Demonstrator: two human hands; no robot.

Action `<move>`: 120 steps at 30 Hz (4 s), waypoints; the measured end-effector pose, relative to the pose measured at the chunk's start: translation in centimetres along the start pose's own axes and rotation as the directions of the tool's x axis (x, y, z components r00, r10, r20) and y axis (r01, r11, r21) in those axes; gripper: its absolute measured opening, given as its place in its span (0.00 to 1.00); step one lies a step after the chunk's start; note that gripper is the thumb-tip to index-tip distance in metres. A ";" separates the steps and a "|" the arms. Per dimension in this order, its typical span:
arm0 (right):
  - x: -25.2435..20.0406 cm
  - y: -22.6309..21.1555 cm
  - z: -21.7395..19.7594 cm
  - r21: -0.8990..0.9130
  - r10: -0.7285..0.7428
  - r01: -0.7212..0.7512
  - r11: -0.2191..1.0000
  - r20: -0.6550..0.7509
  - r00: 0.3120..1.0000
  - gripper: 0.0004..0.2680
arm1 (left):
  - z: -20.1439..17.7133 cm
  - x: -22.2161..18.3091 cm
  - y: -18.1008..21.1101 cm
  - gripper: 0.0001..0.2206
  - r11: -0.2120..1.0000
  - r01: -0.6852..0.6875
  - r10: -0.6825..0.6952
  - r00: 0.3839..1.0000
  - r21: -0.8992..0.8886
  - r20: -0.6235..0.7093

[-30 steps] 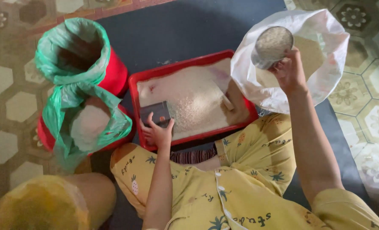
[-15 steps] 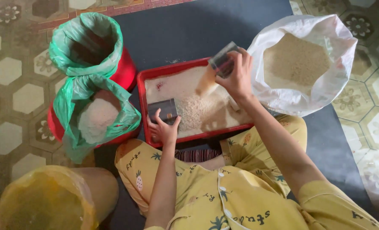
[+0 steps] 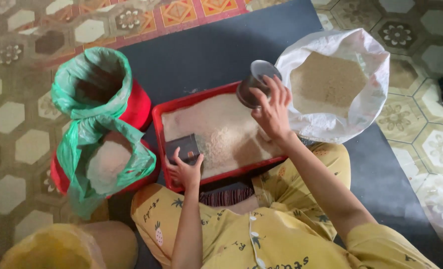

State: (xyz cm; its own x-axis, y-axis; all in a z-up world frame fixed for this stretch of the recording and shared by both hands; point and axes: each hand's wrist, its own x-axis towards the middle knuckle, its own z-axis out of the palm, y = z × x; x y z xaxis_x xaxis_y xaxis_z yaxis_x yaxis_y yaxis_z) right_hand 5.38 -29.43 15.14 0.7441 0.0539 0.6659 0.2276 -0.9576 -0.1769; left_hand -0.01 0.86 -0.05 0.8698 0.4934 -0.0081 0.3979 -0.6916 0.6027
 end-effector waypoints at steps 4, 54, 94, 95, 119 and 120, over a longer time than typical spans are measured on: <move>-1.8 8.2 -1.7 -0.049 0.210 -0.212 0.976 -0.048 0.977 0.30 | 0.5 0.1 -0.4 0.44 1.000 -0.019 0.019 0.999 0.008 -0.034; -0.1 19.2 -8.2 0.516 0.679 -0.638 -0.571 0.734 -0.014 0.34 | 6.1 -7.1 35.6 0.42 0.931 -0.162 0.365 0.377 -0.327 0.852; -0.5 -4.0 5.9 -0.064 -0.357 0.384 0.921 0.258 0.898 0.35 | -3.2 -2.2 -0.1 0.17 0.941 -0.278 0.260 0.959 -0.192 -0.114; -0.6 -3.6 5.4 -0.096 -0.386 0.408 0.908 0.192 0.903 0.34 | -3.1 -2.2 -0.1 0.17 0.947 -0.282 0.267 0.957 -0.155 -0.111; -2.4 26.6 6.7 -0.456 0.371 -0.247 0.855 0.204 0.906 0.35 | 5.3 -11.5 3.1 0.12 0.770 -0.594 0.623 0.618 -0.234 0.480; -3.1 28.7 9.4 -0.603 0.336 -0.133 0.787 0.237 0.912 0.34 | 5.3 -11.4 3.0 0.12 0.770 -0.597 0.618 0.612 -0.224 0.493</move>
State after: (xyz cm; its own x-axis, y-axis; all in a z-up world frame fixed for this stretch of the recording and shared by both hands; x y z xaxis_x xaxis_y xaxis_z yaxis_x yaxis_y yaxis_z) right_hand 15.47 -54.46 1.20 0.9035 -0.2053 0.3762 -0.2987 -0.9312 0.2090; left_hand -7.15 -9.61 -2.38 0.9224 -0.3854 -0.0253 -0.2785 -0.7090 0.6479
